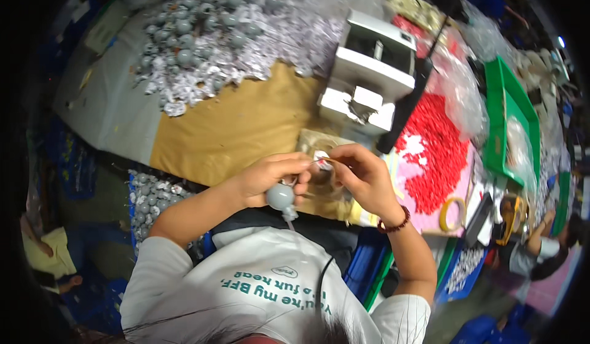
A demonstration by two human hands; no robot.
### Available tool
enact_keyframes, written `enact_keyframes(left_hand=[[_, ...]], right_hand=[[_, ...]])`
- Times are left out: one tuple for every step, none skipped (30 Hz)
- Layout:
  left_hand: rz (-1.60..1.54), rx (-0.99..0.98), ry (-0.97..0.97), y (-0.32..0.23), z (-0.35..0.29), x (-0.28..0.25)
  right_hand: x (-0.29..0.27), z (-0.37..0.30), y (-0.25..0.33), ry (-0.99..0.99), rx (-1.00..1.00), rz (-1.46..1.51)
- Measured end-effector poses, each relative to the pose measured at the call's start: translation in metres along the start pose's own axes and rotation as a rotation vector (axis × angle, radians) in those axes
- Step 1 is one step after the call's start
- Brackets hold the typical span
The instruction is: Assembling small components into a spherical housing using an electric screwdriver.
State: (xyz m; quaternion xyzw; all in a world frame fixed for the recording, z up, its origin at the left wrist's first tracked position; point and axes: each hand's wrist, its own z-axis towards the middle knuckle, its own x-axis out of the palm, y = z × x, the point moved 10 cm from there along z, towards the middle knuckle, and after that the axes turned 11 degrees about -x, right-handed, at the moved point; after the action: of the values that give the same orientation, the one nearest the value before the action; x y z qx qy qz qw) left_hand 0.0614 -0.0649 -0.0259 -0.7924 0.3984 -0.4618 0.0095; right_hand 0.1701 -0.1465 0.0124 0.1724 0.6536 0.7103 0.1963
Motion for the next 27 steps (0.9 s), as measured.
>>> enact_keyframes(left_hand=[[-0.073,-0.036,-0.011,0.010,0.001,-0.006],[0.065,0.061,-0.102,0.010,0.001,-0.017],[0.205,0.163,-0.194,0.011,0.001,-0.027],[0.344,0.268,-0.285,0.010,-0.001,-0.034],[0.575,0.407,-0.374,0.000,-0.011,-0.031],[0.806,0.547,-0.460,-0.009,-0.023,-0.023],[1.036,0.690,-0.543,-0.015,-0.032,-0.012],[1.082,0.726,-0.559,-0.014,-0.032,-0.010],[1.128,0.763,-0.575,-0.012,-0.033,-0.009],[1.173,0.799,-0.591,-0.010,-0.033,-0.006],[1.203,0.785,-0.602,-0.009,-0.033,-0.005],[1.229,0.805,-0.581,-0.007,-0.031,-0.003],[1.255,0.825,-0.561,-0.005,-0.029,0.000],[1.283,0.847,-0.538,-0.004,-0.028,0.002],[1.292,0.851,-0.541,-0.004,-0.027,0.003],[1.302,0.855,-0.543,-0.005,-0.026,0.004],[1.313,0.860,-0.544,-0.006,-0.026,0.005],[1.329,0.867,-0.555,-0.008,-0.028,0.005],[1.345,0.873,-0.566,-0.010,-0.029,0.006],[1.362,0.879,-0.581,-0.012,-0.031,0.007],[1.414,0.855,-0.605,-0.011,-0.029,0.005],[1.467,0.829,-0.628,-0.009,-0.029,0.001],[1.520,0.806,-0.649,-0.010,-0.028,0.000],[1.595,0.862,-0.766,-0.016,-0.033,0.004],[1.667,0.918,-0.886,-0.022,-0.037,0.012],[1.701,0.933,-0.921,-0.019,-0.031,0.015],[1.738,0.945,-0.955,-0.016,-0.026,0.018]], right_hand=[[-0.003,-0.003,-0.004,0.004,0.017,-0.077],[-0.006,-0.005,-0.006,0.000,0.015,-0.202],[-0.005,-0.001,0.005,0.026,-0.168,-0.390],[0.000,-0.001,0.015,0.057,-0.349,-0.579],[0.007,-0.001,0.016,0.090,-0.406,-0.713],[0.013,-0.001,0.015,0.107,-0.443,-0.796],[0.019,-0.001,0.014,0.127,-0.480,-0.878],[0.026,0.000,0.013,0.151,-0.524,-0.957],[0.031,0.000,0.007,0.172,-0.570,-1.040],[0.035,-0.001,0.005,0.216,-0.580,-1.089],[0.040,0.001,0.006,0.261,-0.596,-1.134],[0.045,0.002,0.007,0.306,-0.613,-1.178],[0.048,0.001,0.006,0.361,-0.613,-1.220],[0.049,0.001,0.006,0.364,-0.604,-1.227],[0.049,0.001,0.005,0.367,-0.595,-1.233],[0.049,0.001,0.004,0.370,-0.585,-1.240],[0.050,0.001,0.003,0.373,-0.568,-1.248],[0.051,0.001,0.002,0.377,-0.551,-1.257],[0.052,0.001,0.001,0.380,-0.534,-1.265],[0.053,0.001,0.001,0.406,-0.525,-1.276],[0.054,-0.001,0.001,0.432,-0.517,-1.288],[0.054,-0.002,0.000,0.457,-0.508,-1.299],[0.054,-0.005,0.001,0.451,-0.501,-1.319],[0.054,-0.008,0.001,0.445,-0.494,-1.339],[0.054,-0.010,0.001,0.438,-0.487,-1.359],[0.049,-0.009,0.001,0.410,-0.450,-1.299],[0.044,-0.009,0.000,0.381,-0.414,-1.239]])
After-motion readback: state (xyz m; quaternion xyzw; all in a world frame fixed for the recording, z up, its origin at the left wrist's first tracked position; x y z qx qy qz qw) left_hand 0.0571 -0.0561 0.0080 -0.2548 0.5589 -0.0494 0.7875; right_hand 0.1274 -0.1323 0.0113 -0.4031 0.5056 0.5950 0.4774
